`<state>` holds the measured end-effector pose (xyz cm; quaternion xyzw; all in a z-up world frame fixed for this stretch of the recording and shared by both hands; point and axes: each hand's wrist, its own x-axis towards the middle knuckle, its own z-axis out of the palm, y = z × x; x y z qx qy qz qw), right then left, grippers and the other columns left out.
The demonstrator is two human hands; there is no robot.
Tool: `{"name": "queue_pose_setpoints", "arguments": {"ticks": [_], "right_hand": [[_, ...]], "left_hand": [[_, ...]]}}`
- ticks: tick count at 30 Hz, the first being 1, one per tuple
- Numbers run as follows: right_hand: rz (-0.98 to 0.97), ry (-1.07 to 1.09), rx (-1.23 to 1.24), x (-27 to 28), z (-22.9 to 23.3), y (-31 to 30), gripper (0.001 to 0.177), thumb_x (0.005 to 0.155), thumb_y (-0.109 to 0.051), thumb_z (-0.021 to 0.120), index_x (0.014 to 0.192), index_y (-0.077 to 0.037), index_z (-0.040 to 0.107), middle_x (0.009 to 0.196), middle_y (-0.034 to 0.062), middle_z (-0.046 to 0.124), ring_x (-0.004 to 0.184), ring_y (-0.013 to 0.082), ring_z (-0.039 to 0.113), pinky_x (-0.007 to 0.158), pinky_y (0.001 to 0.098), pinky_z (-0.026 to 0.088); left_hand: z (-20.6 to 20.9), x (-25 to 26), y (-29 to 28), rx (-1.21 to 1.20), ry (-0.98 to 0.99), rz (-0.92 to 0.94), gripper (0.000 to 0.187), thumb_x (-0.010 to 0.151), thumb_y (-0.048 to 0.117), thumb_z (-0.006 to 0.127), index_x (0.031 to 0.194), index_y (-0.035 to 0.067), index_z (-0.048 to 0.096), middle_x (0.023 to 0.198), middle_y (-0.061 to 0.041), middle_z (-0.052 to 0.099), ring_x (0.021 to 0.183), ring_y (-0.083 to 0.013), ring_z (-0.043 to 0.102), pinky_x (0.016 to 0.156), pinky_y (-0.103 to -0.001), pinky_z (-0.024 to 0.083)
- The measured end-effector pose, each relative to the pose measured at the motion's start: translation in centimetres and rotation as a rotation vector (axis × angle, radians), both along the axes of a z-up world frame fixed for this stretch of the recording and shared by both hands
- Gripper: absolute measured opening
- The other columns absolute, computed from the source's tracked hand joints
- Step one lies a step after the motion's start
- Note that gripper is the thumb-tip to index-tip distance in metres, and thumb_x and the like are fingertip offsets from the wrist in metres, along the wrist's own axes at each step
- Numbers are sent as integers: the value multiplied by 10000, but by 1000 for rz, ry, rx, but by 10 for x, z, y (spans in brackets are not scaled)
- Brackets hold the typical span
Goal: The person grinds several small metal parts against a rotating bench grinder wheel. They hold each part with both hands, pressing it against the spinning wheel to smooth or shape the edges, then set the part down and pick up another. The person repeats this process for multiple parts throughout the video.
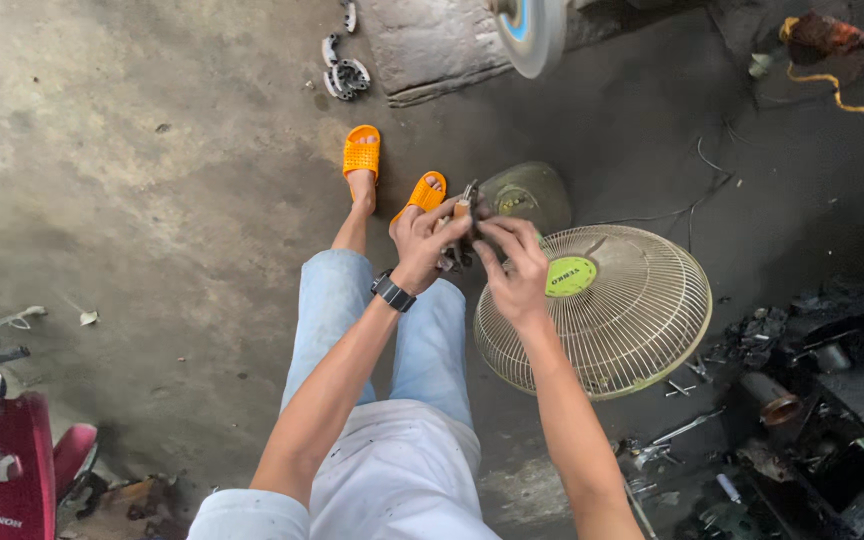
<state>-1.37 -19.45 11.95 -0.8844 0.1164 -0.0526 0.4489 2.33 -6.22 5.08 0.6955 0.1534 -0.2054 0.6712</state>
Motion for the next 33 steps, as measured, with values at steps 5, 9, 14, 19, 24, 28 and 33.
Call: {"name": "queue_pose_setpoints", "arguments": {"ticks": [5, 9, 14, 19, 24, 28, 33], "right_hand": [[-91, 78, 60, -20, -16, -20, 245, 781, -32, 806, 1003, -39, 702, 943, 87, 668, 866, 287, 688, 753, 382, 544], [-265, 135, 202, -39, -32, -28, 275, 789, 33, 788, 1035, -15, 677, 910, 135, 678, 842, 258, 687, 733, 376, 536], [-596, 203, 764, -32, -35, -49, 247, 892, -121, 668, 1123, -34, 657, 1038, 122, 661, 969, 198, 610, 866, 372, 514], [-739, 74, 1095, 1, -79, -89, 246, 938, -212, 638, 1092, -22, 661, 1038, 160, 652, 922, 262, 602, 744, 371, 510], [-447, 35, 421, 44, -155, -146, 141, 908, -86, 681, 993, 11, 739, 917, 194, 710, 917, 212, 635, 821, 399, 532], [-207, 240, 166, 106, -133, -163, 246, 984, -181, 633, 1069, 24, 739, 798, 208, 677, 712, 237, 652, 635, 383, 524], [-271, 477, 372, 144, -108, -144, 195, 949, -110, 603, 988, 23, 742, 599, 30, 543, 533, 90, 469, 489, 251, 406]], "left_hand": [[3, -10, -30, -23, 333, -286, 554, 713, 479, 815, 1184, 209, 704, 959, -92, 574, 799, -124, 561, 748, -218, 444], [-44, -47, -37, -313, 409, -291, 588, 785, 327, 825, 1276, 65, 633, 1185, -149, 678, 1020, -152, 630, 888, -274, 504], [25, 7, -41, -501, 551, -152, 395, 826, 220, 774, 1157, 29, 674, 715, -186, 682, 382, -170, 581, 386, -308, 551], [36, 26, -25, -410, 318, -59, 371, 799, 221, 773, 923, -120, 697, 519, -162, 604, 325, -107, 500, 326, -222, 411], [43, 45, -4, -604, -4, -7, 315, 860, 199, 718, 679, -58, 699, 400, -133, 574, 364, -193, 623, 451, -232, 522], [23, 32, 19, -552, 252, -43, 257, 867, 225, 677, 861, -31, 660, 684, -144, 618, 544, -208, 661, 458, -260, 543], [9, 25, 42, -495, 655, -97, 358, 885, 245, 618, 1152, 8, 585, 1148, -178, 682, 835, -265, 725, 487, -320, 584]]}}
